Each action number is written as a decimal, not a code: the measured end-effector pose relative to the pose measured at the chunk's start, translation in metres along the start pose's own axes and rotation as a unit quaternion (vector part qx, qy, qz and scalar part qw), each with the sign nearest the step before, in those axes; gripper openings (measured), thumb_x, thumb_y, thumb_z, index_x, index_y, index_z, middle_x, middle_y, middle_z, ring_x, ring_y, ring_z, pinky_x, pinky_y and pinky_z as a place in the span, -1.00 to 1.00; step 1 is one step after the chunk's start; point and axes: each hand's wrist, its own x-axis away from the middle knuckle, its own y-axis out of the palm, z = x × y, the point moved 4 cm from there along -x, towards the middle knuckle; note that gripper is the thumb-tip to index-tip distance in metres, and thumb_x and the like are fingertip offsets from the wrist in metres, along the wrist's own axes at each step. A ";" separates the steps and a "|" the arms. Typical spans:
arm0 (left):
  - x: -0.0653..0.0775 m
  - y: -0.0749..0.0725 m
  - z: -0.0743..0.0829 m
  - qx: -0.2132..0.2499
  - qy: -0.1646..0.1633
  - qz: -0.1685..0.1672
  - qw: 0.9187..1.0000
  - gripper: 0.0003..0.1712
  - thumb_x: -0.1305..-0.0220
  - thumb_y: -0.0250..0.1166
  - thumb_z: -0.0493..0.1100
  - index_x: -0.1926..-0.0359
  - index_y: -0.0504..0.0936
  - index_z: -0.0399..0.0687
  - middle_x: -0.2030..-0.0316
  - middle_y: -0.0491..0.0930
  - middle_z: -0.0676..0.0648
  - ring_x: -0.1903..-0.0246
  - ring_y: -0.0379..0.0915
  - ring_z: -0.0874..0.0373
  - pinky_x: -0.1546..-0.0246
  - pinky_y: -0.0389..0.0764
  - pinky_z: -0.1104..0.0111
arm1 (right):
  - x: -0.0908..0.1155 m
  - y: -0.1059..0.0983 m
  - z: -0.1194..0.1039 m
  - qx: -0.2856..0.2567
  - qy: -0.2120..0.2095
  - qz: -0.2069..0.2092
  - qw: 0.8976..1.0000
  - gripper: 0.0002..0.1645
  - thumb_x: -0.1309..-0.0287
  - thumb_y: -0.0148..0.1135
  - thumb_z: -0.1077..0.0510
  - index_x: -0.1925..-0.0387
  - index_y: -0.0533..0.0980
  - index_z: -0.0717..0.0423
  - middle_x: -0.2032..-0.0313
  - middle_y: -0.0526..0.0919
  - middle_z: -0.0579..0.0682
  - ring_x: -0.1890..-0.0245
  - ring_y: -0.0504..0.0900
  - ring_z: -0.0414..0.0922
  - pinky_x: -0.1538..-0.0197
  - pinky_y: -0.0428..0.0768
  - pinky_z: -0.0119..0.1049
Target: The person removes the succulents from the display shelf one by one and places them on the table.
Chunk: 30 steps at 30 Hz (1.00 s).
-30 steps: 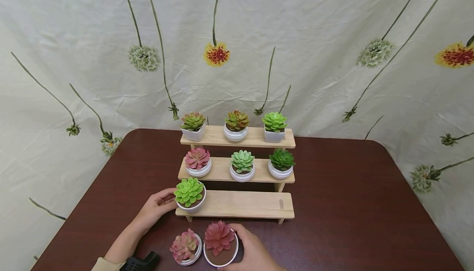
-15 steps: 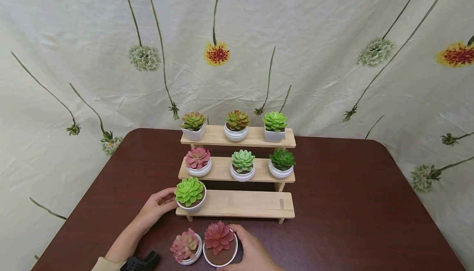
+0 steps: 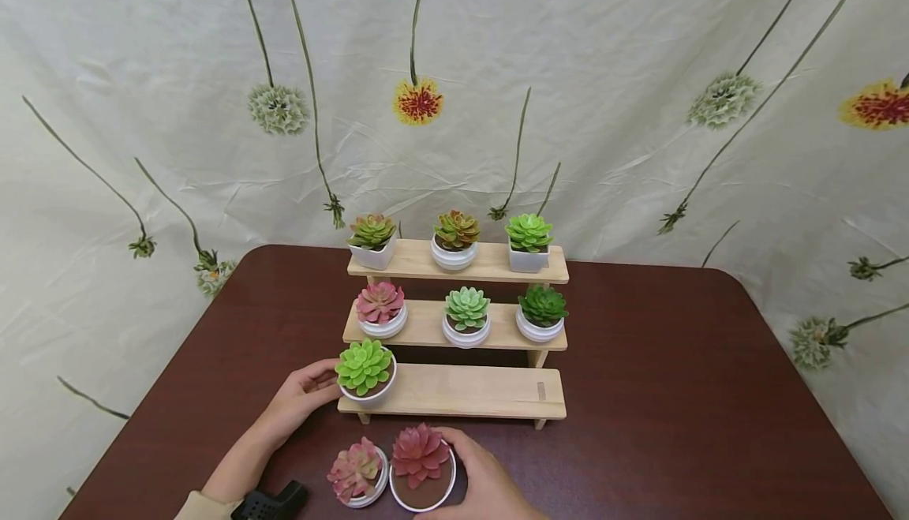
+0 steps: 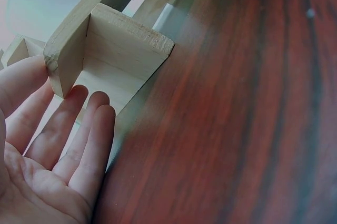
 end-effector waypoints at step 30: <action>0.000 -0.001 -0.001 0.002 0.008 -0.009 1.000 -0.50 -0.23 0.24 -0.34 -0.15 0.38 -0.50 -0.03 0.46 -0.45 0.10 0.53 0.29 0.11 0.53 0.43 | -0.005 -0.013 -0.019 -0.027 -0.118 0.049 0.991 -0.05 0.21 0.56 0.12 -0.24 0.28 0.20 -0.09 0.50 0.11 -0.03 0.53 -0.10 -0.10 0.44 -0.29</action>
